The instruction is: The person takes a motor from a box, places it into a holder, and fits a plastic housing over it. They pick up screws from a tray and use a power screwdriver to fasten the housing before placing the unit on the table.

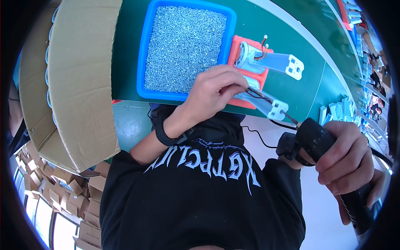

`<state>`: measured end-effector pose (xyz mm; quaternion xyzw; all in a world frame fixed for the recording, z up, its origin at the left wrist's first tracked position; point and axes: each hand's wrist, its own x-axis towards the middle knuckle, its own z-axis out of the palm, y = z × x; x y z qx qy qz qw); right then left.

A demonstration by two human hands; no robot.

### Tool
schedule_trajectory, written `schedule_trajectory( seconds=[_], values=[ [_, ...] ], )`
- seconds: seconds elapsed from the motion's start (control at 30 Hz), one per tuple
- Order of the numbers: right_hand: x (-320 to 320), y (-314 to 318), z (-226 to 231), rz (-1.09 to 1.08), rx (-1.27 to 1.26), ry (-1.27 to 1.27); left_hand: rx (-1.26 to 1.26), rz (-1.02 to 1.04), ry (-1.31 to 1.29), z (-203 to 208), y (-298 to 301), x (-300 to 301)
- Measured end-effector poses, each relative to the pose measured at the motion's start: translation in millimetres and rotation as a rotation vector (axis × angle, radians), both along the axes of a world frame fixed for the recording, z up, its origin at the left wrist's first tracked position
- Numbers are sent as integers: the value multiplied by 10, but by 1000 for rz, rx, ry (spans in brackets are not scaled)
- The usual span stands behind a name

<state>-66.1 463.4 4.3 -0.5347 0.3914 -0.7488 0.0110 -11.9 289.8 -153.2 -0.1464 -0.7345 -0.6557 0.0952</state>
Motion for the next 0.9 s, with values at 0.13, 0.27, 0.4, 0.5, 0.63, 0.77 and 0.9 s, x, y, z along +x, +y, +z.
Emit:
schedule_trajectory(
  seconds=[0.13, 0.27, 0.4, 0.5, 0.63, 0.77, 0.9],
  values=[
    [-33, 74, 14, -18, 34, -61, 96, 8, -167, -2, 23, 39],
    [-25, 212, 7, -114, 62, -90, 42, -14, -120, 3, 35, 16],
    [18, 408, 106, -130, -39, -105, -3, -13, -67, 11, 20, -19],
    [47, 543, 158, -143, -120, -130, -36, -14, -3, 39, -6, -14],
    [93, 583, 156, -233, -185, -189, 119, 14, -72, 75, -3, 87],
    [121, 560, 134, -303, -216, -221, 204, -74, -47, 89, -22, 99],
    [113, 591, 119, -303, -229, -209, 174, -93, -48, 95, 9, 119]
  ],
)
